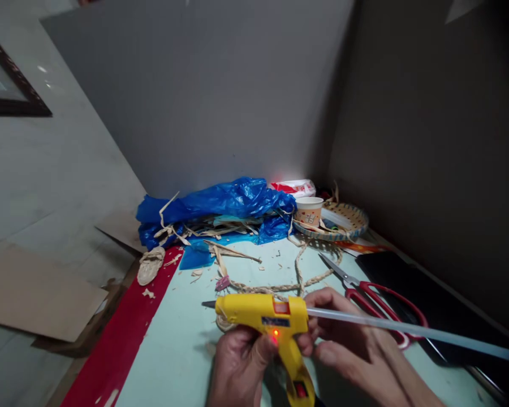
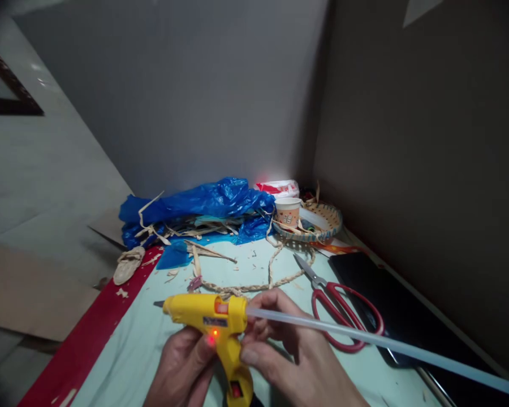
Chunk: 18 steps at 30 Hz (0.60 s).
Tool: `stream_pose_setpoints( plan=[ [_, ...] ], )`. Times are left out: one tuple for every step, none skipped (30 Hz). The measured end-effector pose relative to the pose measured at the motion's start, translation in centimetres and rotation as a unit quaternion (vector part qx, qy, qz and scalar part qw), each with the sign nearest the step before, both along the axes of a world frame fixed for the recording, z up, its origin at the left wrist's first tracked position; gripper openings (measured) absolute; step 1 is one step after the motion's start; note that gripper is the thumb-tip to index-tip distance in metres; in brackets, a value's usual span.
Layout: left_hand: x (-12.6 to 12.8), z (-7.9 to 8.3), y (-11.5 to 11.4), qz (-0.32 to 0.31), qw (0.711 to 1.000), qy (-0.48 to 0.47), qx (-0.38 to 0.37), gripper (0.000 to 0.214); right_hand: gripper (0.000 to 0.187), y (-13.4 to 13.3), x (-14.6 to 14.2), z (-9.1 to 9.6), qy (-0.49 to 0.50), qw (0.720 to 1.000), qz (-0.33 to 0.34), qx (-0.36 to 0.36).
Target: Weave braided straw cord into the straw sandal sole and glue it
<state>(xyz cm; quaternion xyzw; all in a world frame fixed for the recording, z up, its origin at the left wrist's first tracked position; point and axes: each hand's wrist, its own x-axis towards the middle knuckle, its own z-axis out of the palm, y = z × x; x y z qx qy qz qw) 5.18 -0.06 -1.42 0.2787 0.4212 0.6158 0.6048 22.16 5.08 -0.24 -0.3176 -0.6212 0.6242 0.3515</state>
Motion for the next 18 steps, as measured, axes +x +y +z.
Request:
stream_pose_setpoints(
  plan=[
    [0.0,-0.5,0.1,0.006,1.000,-0.003,-0.003,0.040,0.033,-0.1,-0.1,0.0,-0.032,0.999,0.002,0.020],
    [-0.1,-0.9,0.1,0.008,1.000,0.012,-0.007,0.040,0.037,-0.4,-0.2,-0.1,-0.069,0.997,0.003,0.042],
    [0.0,-1.3,0.2,0.006,0.999,0.032,-0.003,0.041,0.042,-0.6,-0.3,-0.3,-0.109,0.992,-0.003,0.067],
    [0.0,-1.5,0.2,0.005,0.999,0.049,-0.001,0.042,0.049,-0.8,-0.3,-0.6,-0.149,0.984,-0.011,0.092],
    [0.1,-1.7,0.2,0.005,0.998,0.067,0.004,0.042,0.053,-0.9,-0.3,-0.9,-0.180,0.977,-0.022,0.115],
    [0.2,-1.7,0.3,0.009,0.997,0.080,0.011,0.042,0.054,-1.0,-0.3,-1.1,-0.195,0.971,-0.032,0.136],
    [0.4,-1.7,0.3,0.013,0.995,0.098,0.021,0.042,0.050,-1.1,-0.3,-1.3,-0.193,0.969,-0.040,0.148],
    [0.5,-1.6,0.3,0.012,0.992,0.122,0.032,0.042,0.043,-1.0,-0.3,-1.3,-0.177,0.971,-0.047,0.152],
    [0.7,-1.5,0.3,0.007,0.988,0.146,0.041,0.044,0.038,-0.9,-0.3,-1.2,-0.153,0.976,-0.053,0.148],
    [0.8,-1.3,0.2,0.000,0.985,0.167,0.049,0.046,0.036,-0.7,-0.3,-0.9,-0.126,0.981,-0.059,0.137],
    [0.8,-1.1,0.0,-0.012,0.981,0.184,0.054,0.048,0.036,-0.5,-0.3,-0.6,-0.102,0.985,-0.067,0.123],
    [0.8,-0.9,-0.2,-0.023,0.979,0.197,0.053,0.048,0.037,-0.1,-0.3,-0.2,-0.086,0.988,-0.076,0.108],
    [0.6,-0.7,-0.5,-0.031,0.977,0.205,0.044,0.047,0.040,0.2,-0.1,0.1,-0.079,0.989,-0.088,0.094],
    [0.3,-0.4,-0.9,-0.031,0.976,0.214,0.034,0.044,0.043,0.7,0.1,0.5,-0.076,0.988,-0.106,0.082],
    [-0.3,0.0,-1.2,-0.027,0.972,0.231,0.015,0.040,0.046,1.1,0.4,0.8,-0.074,0.987,-0.122,0.067],
    [-0.9,0.4,-1.5,-0.006,0.966,0.258,0.002,0.033,0.048,1.5,0.7,1.1,-0.073,0.987,-0.136,0.051],
    [-1.8,0.9,-1.7,0.024,0.956,0.292,0.002,0.026,0.050,1.9,1.1,1.4,-0.069,0.986,-0.145,0.035],
    [-2.7,1.5,-1.7,0.053,0.944,0.326,0.010,0.019,0.051,2.3,1.4,1.7,-0.063,0.987,-0.149,0.020]
  ],
)
